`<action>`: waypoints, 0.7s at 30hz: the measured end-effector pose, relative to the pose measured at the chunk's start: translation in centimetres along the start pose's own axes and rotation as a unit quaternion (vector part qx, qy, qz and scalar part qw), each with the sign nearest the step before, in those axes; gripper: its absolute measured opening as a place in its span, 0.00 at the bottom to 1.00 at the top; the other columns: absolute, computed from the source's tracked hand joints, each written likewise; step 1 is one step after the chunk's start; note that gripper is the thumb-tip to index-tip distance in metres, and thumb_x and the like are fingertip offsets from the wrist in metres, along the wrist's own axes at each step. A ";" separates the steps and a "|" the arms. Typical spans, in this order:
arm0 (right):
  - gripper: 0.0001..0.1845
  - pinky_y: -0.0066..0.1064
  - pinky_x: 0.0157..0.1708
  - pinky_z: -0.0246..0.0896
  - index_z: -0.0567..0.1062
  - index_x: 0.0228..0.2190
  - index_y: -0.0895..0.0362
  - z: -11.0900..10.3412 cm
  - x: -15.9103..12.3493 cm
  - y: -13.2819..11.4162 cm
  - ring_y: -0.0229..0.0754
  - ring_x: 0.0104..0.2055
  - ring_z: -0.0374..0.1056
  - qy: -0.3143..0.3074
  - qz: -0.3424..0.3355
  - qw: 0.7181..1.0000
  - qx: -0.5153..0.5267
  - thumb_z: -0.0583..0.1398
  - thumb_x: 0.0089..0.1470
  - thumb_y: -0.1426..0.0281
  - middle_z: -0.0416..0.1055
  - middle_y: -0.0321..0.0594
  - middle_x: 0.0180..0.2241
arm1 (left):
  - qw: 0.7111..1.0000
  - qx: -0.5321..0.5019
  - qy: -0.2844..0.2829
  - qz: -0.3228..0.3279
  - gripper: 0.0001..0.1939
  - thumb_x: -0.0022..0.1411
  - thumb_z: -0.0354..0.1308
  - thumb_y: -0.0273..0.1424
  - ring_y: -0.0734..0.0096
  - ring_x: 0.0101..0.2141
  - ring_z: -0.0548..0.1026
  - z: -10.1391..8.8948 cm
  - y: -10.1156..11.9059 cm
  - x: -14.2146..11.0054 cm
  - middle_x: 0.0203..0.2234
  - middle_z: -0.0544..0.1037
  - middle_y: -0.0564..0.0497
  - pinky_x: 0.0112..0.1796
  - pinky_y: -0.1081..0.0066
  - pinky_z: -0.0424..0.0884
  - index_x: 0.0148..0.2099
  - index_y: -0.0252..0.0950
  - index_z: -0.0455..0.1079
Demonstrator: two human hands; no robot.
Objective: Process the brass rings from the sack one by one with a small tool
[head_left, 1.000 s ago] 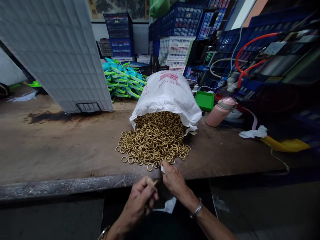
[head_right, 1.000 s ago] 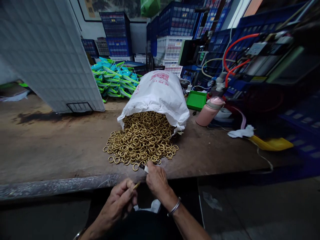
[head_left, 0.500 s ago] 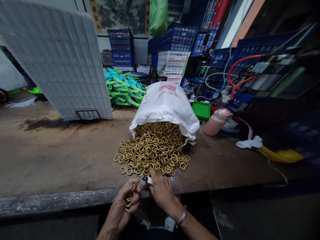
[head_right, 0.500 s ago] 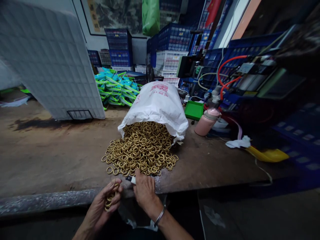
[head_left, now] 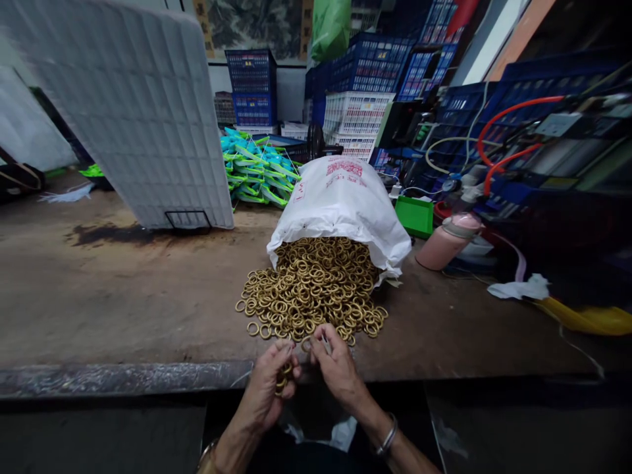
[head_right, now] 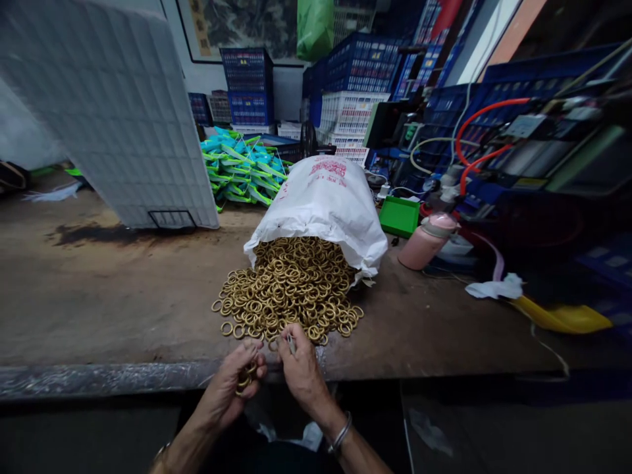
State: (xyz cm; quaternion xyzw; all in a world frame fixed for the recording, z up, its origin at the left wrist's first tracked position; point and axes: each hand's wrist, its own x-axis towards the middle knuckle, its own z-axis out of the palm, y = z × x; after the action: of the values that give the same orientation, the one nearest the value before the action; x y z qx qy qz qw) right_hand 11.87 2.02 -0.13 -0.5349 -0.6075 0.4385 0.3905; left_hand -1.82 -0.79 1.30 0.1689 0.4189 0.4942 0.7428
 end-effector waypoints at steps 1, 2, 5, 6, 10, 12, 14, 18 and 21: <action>0.08 0.23 0.24 0.53 0.60 0.28 0.55 0.0 -0.1 -0.1 0.33 0.21 0.57 -0.007 0.008 1.000 0.023 0.50 0.54 0.63 0.59 0.28 0.18 | 1.000 0.017 0.001 0.008 0.15 0.49 0.61 0.36 0.81 0.19 0.64 0.2 -0.1 0.0 0.20 0.67 0.56 0.13 0.85 0.48 0.36 0.35 0.63; 0.08 0.23 0.25 0.54 0.60 0.28 0.55 0.0 -0.2 -0.3 0.32 0.21 0.57 -0.012 0.013 0.999 0.038 0.50 0.54 0.63 0.59 0.27 0.18 | 0.999 0.032 -0.002 0.015 0.16 0.49 0.60 0.37 0.82 0.19 0.64 0.4 -0.3 -0.1 0.21 0.67 0.55 0.13 0.84 0.48 0.37 0.35 0.63; 0.10 0.24 0.26 0.55 0.59 0.28 0.55 0.3 -0.6 -0.7 0.33 0.22 0.59 -0.024 0.012 0.997 0.074 0.51 0.53 0.61 0.60 0.28 0.19 | 0.997 0.070 -0.013 0.036 0.15 0.50 0.59 0.40 0.83 0.17 0.61 0.9 -0.6 -0.2 0.22 0.68 0.55 0.13 0.84 0.48 0.34 0.34 0.64; 0.10 0.24 0.27 0.56 0.59 0.28 0.55 0.3 -0.6 -0.9 0.33 0.23 0.59 -0.029 0.011 0.996 0.082 0.51 0.53 0.61 0.60 0.28 0.19 | 0.996 0.082 -0.008 0.043 0.15 0.50 0.59 0.41 0.84 0.16 0.60 1.1 -0.6 -0.3 0.22 0.68 0.55 0.13 0.83 0.47 0.33 0.34 0.64; 0.11 0.24 0.25 0.55 0.61 0.27 0.55 0.0 -0.7 -1.3 0.33 0.22 0.57 -0.052 0.017 0.997 0.054 0.51 0.52 0.61 0.59 0.29 0.19 | 0.975 0.190 0.038 0.109 0.14 0.50 0.58 0.41 0.82 0.15 0.58 1.2 -0.5 -0.3 0.16 0.66 0.57 0.15 0.80 0.52 0.28 0.34 0.65; 0.11 0.24 0.24 0.53 0.62 0.26 0.56 -0.2 -0.6 -1.5 0.33 0.23 0.56 -0.054 0.009 0.998 0.016 0.52 0.52 0.61 0.58 0.29 0.19 | 0.947 0.263 0.038 0.179 0.11 0.51 0.58 0.38 0.78 0.19 0.63 1.2 -0.3 -0.4 0.17 0.68 0.55 0.21 0.78 0.60 0.27 0.34 0.68; 0.11 0.23 0.25 0.52 0.62 0.24 0.56 -0.3 -0.6 -1.6 0.33 0.24 0.54 -0.048 0.004 0.999 -0.020 0.52 0.51 0.61 0.57 0.29 0.20 | 0.922 0.306 0.026 0.235 0.09 0.52 0.57 0.35 0.74 0.25 0.67 1.1 -0.3 -0.5 0.21 0.71 0.52 0.29 0.76 0.63 0.27 0.34 0.69; 0.13 0.23 0.25 0.50 0.62 0.22 0.56 -0.2 -0.6 -1.4 0.33 0.24 0.53 -0.039 0.011 0.998 -0.038 0.52 0.51 0.61 0.55 0.29 0.20 | 0.943 0.294 0.002 0.157 0.11 0.53 0.55 0.38 0.77 0.20 0.64 1.0 -0.3 -0.6 0.19 0.67 0.55 0.23 0.78 0.61 0.28 0.34 0.66; 0.13 0.23 0.26 0.51 0.62 0.22 0.56 -0.2 -0.6 -1.2 0.33 0.25 0.53 -0.042 0.011 0.999 -0.017 0.51 0.52 0.61 0.55 0.29 0.20 | 0.969 0.240 -0.029 0.043 0.15 0.54 0.53 0.43 0.83 0.13 0.56 0.9 -0.3 -0.6 0.16 0.60 0.59 0.14 0.81 0.51 0.28 0.35 0.61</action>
State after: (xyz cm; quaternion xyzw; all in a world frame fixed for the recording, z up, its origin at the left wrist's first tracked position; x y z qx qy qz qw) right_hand 11.71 1.35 1.07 -0.5290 -0.6251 0.4547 0.3503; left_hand -0.98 -1.29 1.90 0.3743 0.4959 0.4055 0.6705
